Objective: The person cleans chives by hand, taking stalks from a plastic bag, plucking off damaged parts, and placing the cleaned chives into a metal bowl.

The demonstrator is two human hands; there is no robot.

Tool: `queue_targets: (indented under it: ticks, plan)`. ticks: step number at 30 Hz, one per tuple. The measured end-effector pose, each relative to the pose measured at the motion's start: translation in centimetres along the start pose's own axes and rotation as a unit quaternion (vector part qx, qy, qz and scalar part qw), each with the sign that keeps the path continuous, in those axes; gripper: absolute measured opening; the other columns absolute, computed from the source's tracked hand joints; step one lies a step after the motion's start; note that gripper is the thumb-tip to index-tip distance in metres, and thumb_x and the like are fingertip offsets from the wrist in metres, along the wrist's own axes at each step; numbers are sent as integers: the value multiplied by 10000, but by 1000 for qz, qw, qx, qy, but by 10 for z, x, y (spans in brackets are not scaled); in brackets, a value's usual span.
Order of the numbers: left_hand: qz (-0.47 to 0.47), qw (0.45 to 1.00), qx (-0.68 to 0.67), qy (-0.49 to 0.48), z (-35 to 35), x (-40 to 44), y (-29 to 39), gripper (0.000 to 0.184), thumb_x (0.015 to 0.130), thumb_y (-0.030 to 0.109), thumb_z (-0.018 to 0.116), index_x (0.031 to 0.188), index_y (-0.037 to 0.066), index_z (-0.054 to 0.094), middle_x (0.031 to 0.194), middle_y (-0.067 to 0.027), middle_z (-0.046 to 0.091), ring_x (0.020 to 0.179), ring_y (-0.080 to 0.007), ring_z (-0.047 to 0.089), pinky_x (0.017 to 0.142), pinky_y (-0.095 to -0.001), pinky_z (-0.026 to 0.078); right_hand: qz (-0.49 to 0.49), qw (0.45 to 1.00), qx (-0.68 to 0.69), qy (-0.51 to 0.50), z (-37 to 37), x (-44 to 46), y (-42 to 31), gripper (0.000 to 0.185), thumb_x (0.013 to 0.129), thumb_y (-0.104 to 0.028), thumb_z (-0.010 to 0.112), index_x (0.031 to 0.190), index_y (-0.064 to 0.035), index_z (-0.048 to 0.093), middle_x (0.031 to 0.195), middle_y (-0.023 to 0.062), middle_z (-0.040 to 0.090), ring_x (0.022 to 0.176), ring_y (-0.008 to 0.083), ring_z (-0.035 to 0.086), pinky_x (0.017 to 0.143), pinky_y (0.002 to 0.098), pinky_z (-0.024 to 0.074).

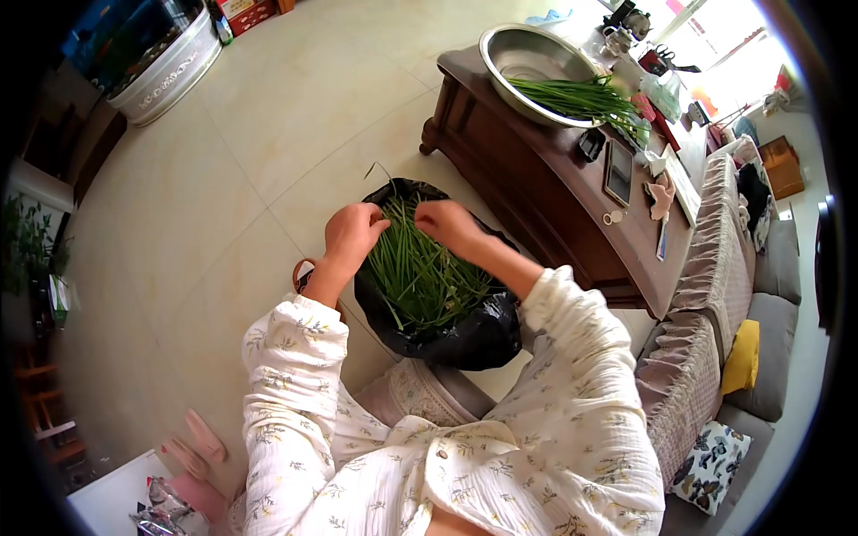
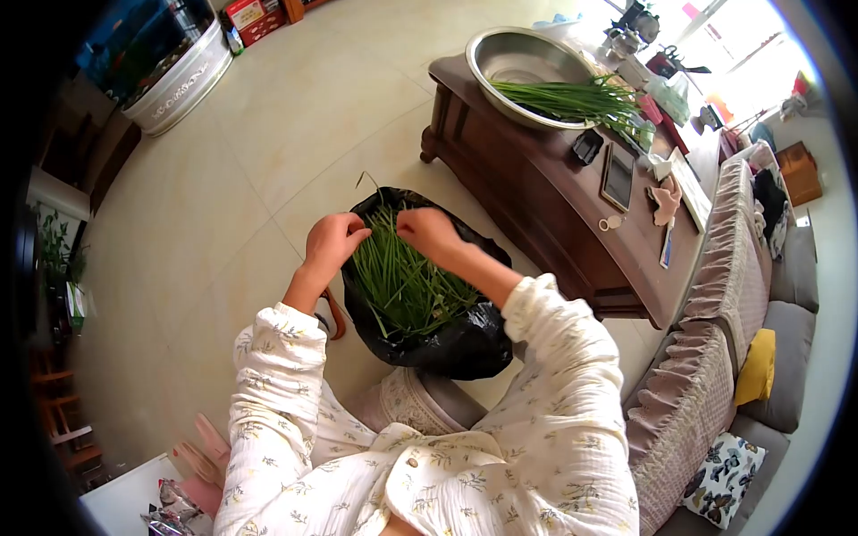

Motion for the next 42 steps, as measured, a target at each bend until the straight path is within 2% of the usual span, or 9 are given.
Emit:
queue_targets:
  ticks: [6, 9, 15, 22, 23, 26, 31, 36, 42]
  plan:
    - [-1, 1000, -10, 12, -2, -9, -7, 187, 749, 235, 701, 770, 51, 675, 703, -127, 643, 694, -309, 625, 618, -409, 486, 181, 960, -211, 36, 57, 18, 22, 204, 782, -253, 672, 827, -57, 635, 788, 127, 635, 786, 321, 616, 665, 430, 479]
    - [-8, 1000, -15, 13, -4, -10, -6, 169, 745, 231, 703, 778, 67, 680, 715, -122, 646, 702, -308, 627, 620, -408, 491, 231, 952, -199, 23, 63, 24, 32, 237, 763, -276, 685, 786, -43, 647, 751, 117, 630, 762, 321, 608, 637, 423, 469]
    - [19, 999, -25, 45, -9, -14, -4, 178, 748, 231, 690, 782, 57, 676, 713, -126, 648, 687, -311, 620, 615, -398, 483, 176, 983, 13, 50, 56, 13, 52, 203, 784, -227, 675, 834, -31, 656, 738, 119, 637, 666, 251, 625, 607, 367, 485]
    - [41, 987, -150, 46, -12, -8, 1, 202, 791, 211, 668, 885, 32, 677, 733, -100, 672, 672, -203, 649, 603, -319, 487, 59, 935, 324, 130, -52, -36, -40, 63, 864, -64, 593, 865, -7, 620, 719, -10, 587, 579, 46, 496, 530, 195, 410]
    - [24, 979, -204, -13, -4, -5, -1, 228, 852, 217, 629, 982, 33, 664, 806, -54, 684, 709, -130, 643, 634, -271, 487, 54, 920, 362, 140, -67, -43, -54, 68, 874, -65, 585, 890, -13, 625, 732, -10, 589, 591, 47, 496, 544, 193, 411]
    - [-5, 898, -427, -108, 7, -5, 18, 246, 907, 234, 575, 1058, 52, 641, 900, -29, 673, 778, -111, 633, 700, -245, 480, 45, 885, 443, 135, -86, -58, -57, 123, 905, -100, 566, 970, -16, 628, 786, -8, 599, 651, 53, 504, 602, 192, 421]
    - [-40, 745, -601, -286, 13, -13, 64, 334, 959, 290, 496, 1142, 19, 567, 981, -61, 652, 830, -135, 628, 784, -275, 499, 64, 860, 497, 95, -81, -64, -41, 153, 902, -135, 582, 970, -9, 634, 814, -14, 602, 681, 50, 496, 642, 196, 430]
    - [-34, 719, -600, -349, 36, -14, 79, 244, 938, 249, 541, 1050, 36, 582, 907, -73, 663, 797, -144, 652, 715, -249, 502, 77, 868, 490, 27, -68, -59, -25, 153, 906, -136, 570, 956, -14, 647, 784, -30, 596, 673, 45, 480, 640, 193, 419]
    - [-89, 731, -583, -342, 53, -17, 78, 189, 921, 247, 572, 980, 68, 586, 879, -49, 672, 748, -143, 669, 661, -216, 483, 145, 855, 491, 78, -70, -71, -11, 169, 905, -194, 592, 885, -33, 640, 735, -41, 581, 645, 35, 507, 591, 192, 414]
Point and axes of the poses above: each hand's wrist, its own x-axis towards the middle knuckle, its own z-axis out of the palm, y = z × x, the point moved 4 cm from there along x, towards the middle knuckle
